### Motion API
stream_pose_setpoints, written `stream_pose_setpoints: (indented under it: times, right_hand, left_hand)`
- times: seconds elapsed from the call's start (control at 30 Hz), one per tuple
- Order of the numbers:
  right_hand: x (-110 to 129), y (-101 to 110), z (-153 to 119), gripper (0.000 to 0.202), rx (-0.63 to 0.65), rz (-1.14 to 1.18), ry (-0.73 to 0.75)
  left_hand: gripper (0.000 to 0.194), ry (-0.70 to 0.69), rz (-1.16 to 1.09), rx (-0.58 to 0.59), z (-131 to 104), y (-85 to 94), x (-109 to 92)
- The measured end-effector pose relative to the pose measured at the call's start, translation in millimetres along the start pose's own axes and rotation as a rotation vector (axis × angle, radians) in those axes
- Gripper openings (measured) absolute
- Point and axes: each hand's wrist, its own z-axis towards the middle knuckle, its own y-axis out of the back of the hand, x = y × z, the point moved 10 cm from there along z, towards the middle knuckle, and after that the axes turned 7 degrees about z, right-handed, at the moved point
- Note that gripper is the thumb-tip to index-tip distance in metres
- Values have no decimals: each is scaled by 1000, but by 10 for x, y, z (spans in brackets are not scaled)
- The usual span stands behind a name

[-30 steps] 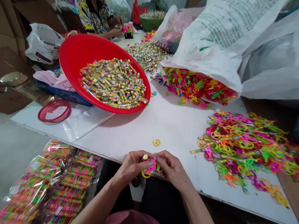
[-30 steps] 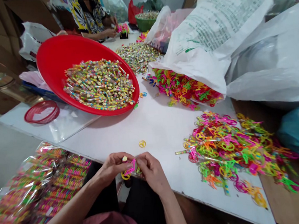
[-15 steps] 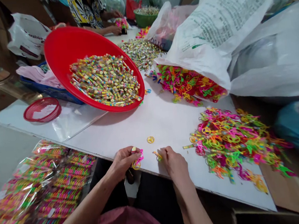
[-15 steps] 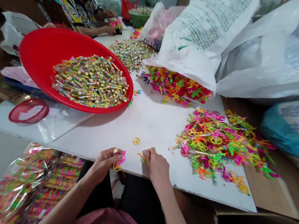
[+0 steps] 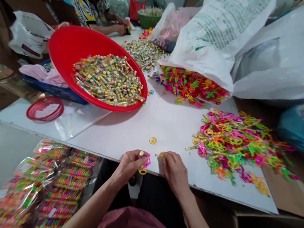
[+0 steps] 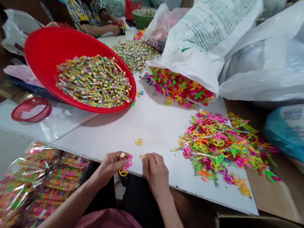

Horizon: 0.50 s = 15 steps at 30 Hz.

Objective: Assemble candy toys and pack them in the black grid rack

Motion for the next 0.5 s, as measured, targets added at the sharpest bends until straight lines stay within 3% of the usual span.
stream_pose_setpoints:
  times: [0.17, 0.5]
  right_hand:
    - [173, 32, 95, 23, 109, 380, -78]
    - [184, -31, 30, 16, 147, 394, -91]
  left_hand:
    - [29, -11, 63, -8, -53, -14, -119]
    - [28, -38, 18, 54, -54, -125, -98]
